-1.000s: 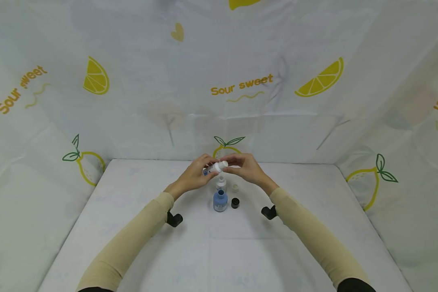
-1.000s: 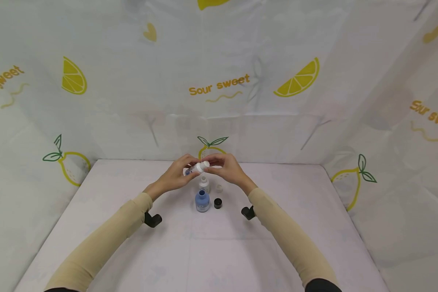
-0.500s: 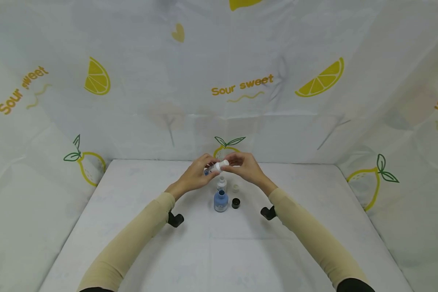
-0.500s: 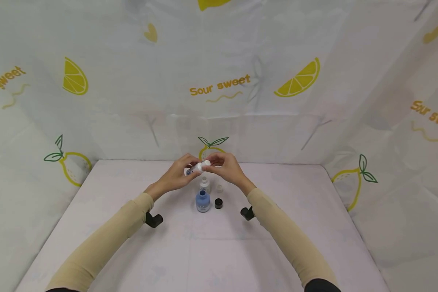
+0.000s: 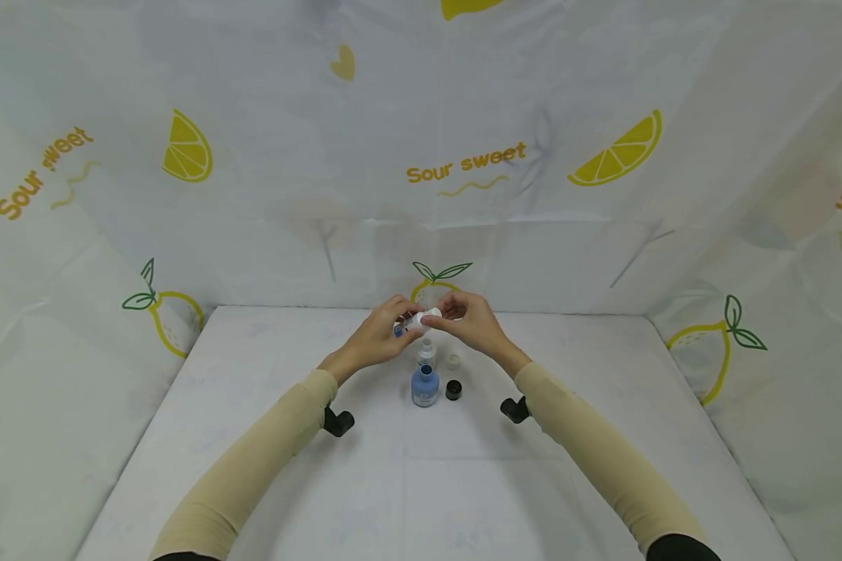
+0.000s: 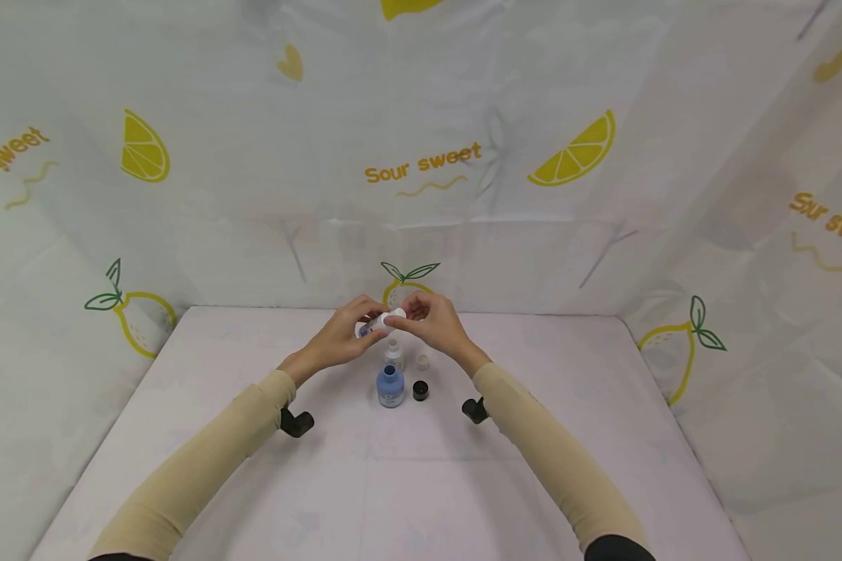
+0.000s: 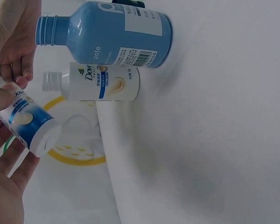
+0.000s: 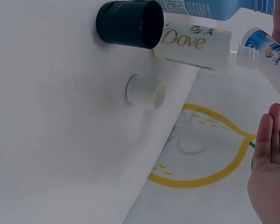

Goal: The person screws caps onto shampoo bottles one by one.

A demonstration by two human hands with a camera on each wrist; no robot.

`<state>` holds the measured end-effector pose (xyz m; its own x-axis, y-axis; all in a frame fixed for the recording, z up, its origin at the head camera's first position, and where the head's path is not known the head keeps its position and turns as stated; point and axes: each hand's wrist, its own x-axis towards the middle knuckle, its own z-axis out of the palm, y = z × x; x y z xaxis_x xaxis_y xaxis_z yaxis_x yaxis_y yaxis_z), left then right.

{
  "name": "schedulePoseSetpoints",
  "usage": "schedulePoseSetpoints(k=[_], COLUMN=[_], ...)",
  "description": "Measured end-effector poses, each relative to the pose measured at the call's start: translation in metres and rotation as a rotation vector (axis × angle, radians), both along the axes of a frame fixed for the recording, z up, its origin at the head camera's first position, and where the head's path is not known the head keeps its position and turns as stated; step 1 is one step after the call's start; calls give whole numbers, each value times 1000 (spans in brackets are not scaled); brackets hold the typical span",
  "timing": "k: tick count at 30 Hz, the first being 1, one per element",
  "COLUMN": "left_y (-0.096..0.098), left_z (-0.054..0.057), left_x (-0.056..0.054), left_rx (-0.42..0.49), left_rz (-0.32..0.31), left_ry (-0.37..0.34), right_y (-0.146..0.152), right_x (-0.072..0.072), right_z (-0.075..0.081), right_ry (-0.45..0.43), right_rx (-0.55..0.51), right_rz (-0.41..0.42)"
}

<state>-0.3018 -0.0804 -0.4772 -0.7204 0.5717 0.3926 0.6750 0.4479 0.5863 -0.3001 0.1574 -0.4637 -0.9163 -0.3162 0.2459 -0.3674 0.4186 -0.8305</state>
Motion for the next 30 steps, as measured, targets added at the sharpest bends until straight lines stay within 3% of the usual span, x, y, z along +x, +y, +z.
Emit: schedulePoseSetpoints(k=[23, 30], left_y=[-1, -3], left_z=[2, 1], left_x=[2, 2], left_rx=[9, 21], left_rz=[1, -6], left_ry=[-4, -11], right_y=[0, 7], right_x=[1, 0], right_z=[0, 2], right_ry=[7, -22], right_rx=[29, -67], right_rz=[-8, 135])
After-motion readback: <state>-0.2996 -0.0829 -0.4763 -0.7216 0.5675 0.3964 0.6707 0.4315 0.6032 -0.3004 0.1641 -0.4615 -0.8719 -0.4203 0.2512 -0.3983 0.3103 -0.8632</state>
